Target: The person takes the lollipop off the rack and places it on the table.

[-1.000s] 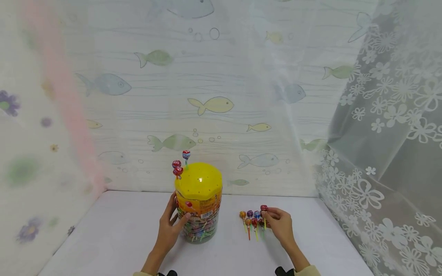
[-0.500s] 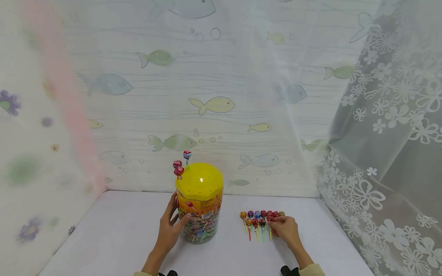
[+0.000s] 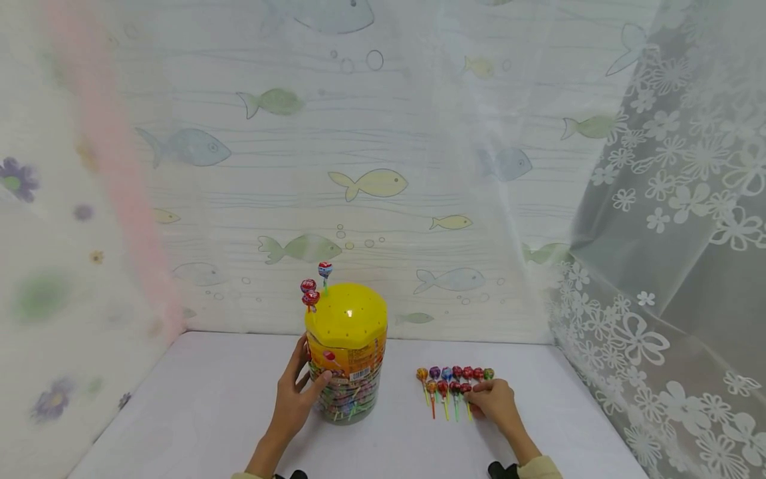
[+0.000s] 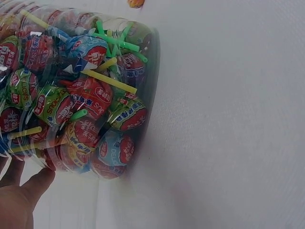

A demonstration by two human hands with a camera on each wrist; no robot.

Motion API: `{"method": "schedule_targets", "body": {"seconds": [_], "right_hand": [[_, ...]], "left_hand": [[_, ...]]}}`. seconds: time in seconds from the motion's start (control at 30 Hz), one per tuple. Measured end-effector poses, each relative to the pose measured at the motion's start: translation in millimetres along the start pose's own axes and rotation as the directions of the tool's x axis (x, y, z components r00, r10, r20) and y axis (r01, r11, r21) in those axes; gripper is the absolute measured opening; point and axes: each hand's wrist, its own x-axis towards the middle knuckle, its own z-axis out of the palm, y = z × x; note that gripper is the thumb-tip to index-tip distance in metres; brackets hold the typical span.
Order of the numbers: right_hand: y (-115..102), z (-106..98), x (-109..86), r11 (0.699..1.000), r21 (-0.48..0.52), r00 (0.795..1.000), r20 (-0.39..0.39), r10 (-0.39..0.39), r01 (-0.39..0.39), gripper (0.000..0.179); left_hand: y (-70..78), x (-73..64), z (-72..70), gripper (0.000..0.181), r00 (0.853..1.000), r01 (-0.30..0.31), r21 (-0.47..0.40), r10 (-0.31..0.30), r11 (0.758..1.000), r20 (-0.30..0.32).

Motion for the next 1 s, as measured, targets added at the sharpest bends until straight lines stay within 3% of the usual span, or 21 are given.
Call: {"method": "schedule_targets", "body": {"seconds": [0.3,0.57,0.77,1.0], "right_hand": [[-5.1,-8.9,-7.2,1.0,0.016,0.999,0.023,0.024,-0.025,0.028],[-26.4,-12.1,-23.8,0.998,0.058,0.998,0.067,0.004,-0.008,0.031],[-55.7,-7.7,-40.0,0.989,0.065,0.985,0.102,-0.138,0.132,0.031],[-99.3,-1.5,-57.8,0.949,0.166,0.948,0.13,-0.291,0.268,0.028]], "left_hand": [[1.2,-0.3,-0.7,0.082,1.0,-0.003,0.0,0.003,1.0,-0.001],[2.1,-1.2,-0.3,0.082,1.0,-0.004,0.006,0.004,1.0,0.002],[0.7,-0.9,-0.2,0.081,1.0,0.001,0.01,-0.001,1.0,-0.001],[1.4,-1.2,-0.2,0.081,1.0,0.011,0.012,-0.011,1.0,0.002]]}}
